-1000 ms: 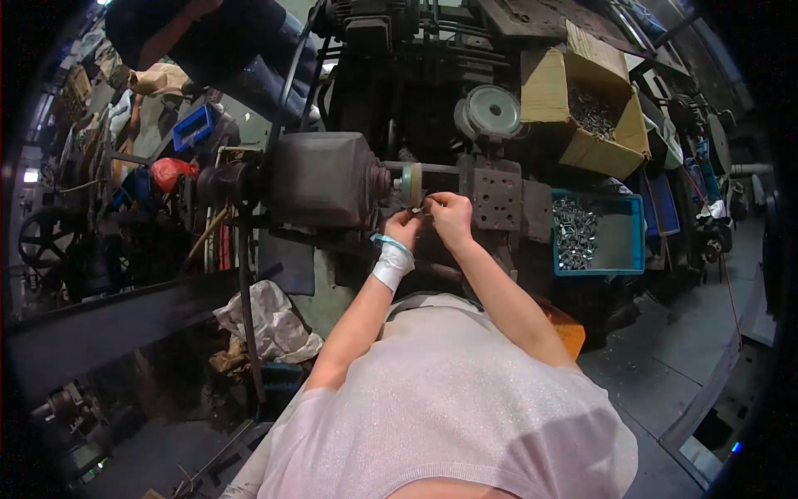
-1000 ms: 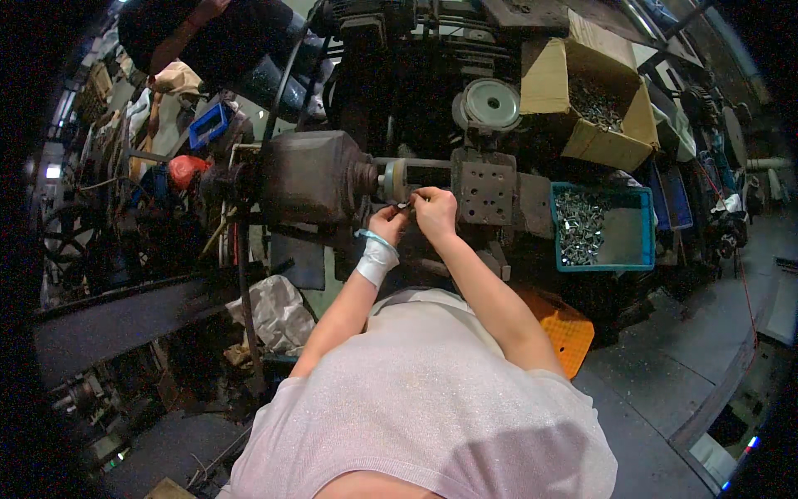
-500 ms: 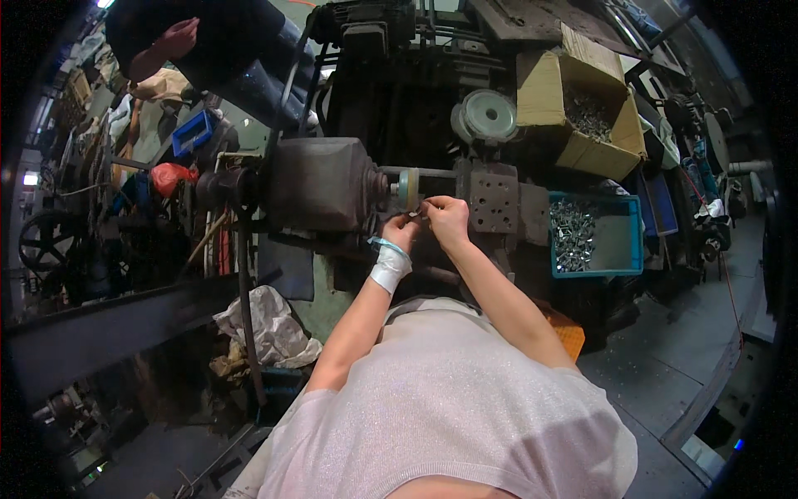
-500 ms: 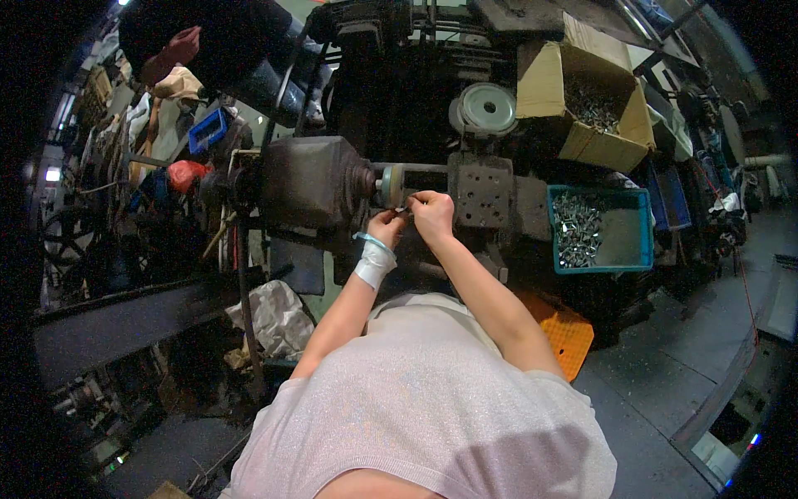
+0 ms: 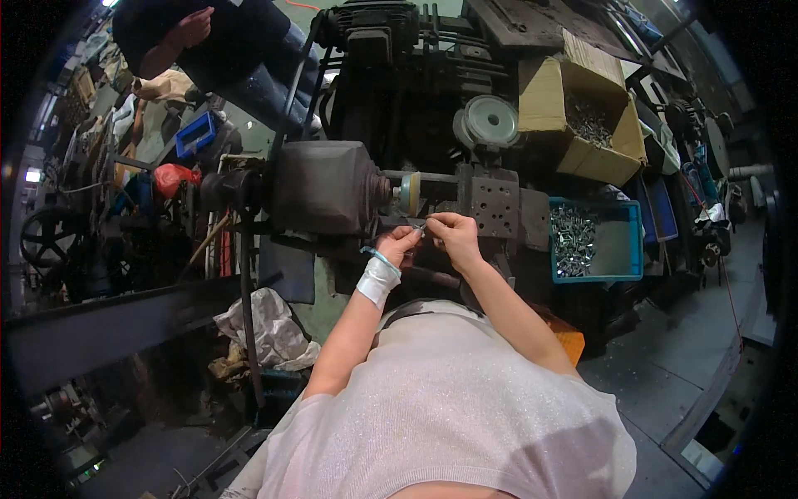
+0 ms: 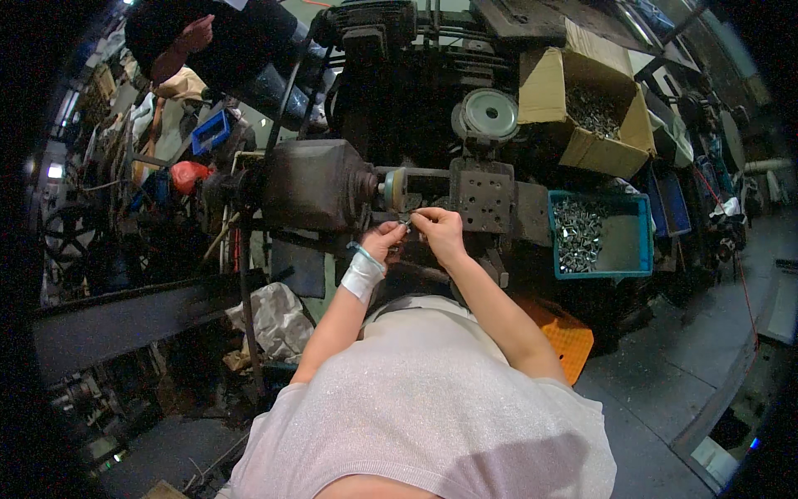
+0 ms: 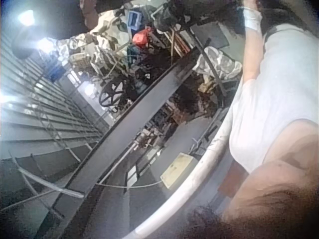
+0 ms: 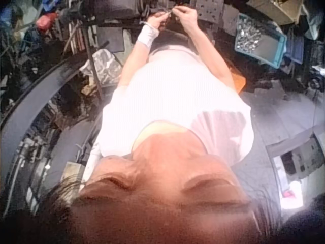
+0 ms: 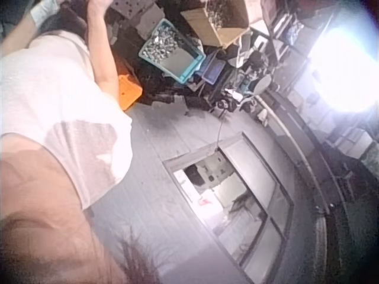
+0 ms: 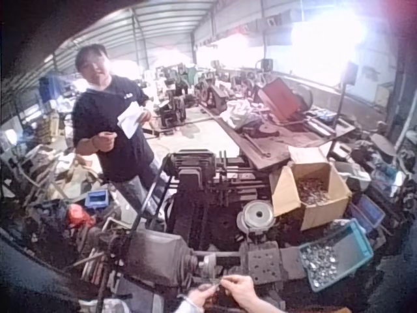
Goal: The person repeatedly picks small metal parts from a blue bin and presses them against a rotating grinding wheel to deburr or smooth edges. After each part, they place it back into the bin and continue the cycle. A coworker stands nearby holding a paper.
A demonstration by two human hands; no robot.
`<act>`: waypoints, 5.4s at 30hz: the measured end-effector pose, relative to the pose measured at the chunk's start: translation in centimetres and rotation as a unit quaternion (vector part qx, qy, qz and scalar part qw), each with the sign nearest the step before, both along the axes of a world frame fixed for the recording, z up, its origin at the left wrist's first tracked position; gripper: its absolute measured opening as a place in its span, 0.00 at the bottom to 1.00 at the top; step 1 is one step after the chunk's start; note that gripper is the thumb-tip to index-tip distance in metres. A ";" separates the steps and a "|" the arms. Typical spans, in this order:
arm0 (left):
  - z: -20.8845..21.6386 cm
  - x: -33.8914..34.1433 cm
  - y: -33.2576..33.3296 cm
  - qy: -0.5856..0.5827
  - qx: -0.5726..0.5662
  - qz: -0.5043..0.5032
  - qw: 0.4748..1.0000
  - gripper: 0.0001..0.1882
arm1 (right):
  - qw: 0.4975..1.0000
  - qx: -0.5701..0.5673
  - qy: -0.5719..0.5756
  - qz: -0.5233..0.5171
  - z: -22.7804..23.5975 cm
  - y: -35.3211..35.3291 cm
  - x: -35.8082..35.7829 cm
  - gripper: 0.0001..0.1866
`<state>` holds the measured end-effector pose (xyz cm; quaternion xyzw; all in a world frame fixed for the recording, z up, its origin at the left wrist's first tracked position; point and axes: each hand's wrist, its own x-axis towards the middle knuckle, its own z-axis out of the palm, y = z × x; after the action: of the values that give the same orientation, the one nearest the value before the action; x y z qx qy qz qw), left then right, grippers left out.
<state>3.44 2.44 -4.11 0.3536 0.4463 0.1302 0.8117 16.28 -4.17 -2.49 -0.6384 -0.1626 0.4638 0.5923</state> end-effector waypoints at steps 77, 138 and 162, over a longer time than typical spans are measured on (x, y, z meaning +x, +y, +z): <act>-1.1 1.9 0.2 0.069 0.127 0.049 0.988 0.07 | 0.967 -0.065 -0.246 -0.002 -0.9 2.3 0.5 0.09; -2.4 2.9 0.0 -0.002 0.163 0.122 0.979 0.06 | 0.968 -0.028 -0.241 -0.061 -2.3 2.9 0.0 0.08; 0.6 0.3 -2.0 0.046 -0.006 0.043 0.998 0.17 | 0.985 0.031 -0.105 0.131 0.5 -1.5 -0.9 0.09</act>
<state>3.78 0.40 -3.52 0.3353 0.4984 0.1459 0.7861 15.40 -5.64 -2.00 -0.6381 -0.3201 0.4630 0.5254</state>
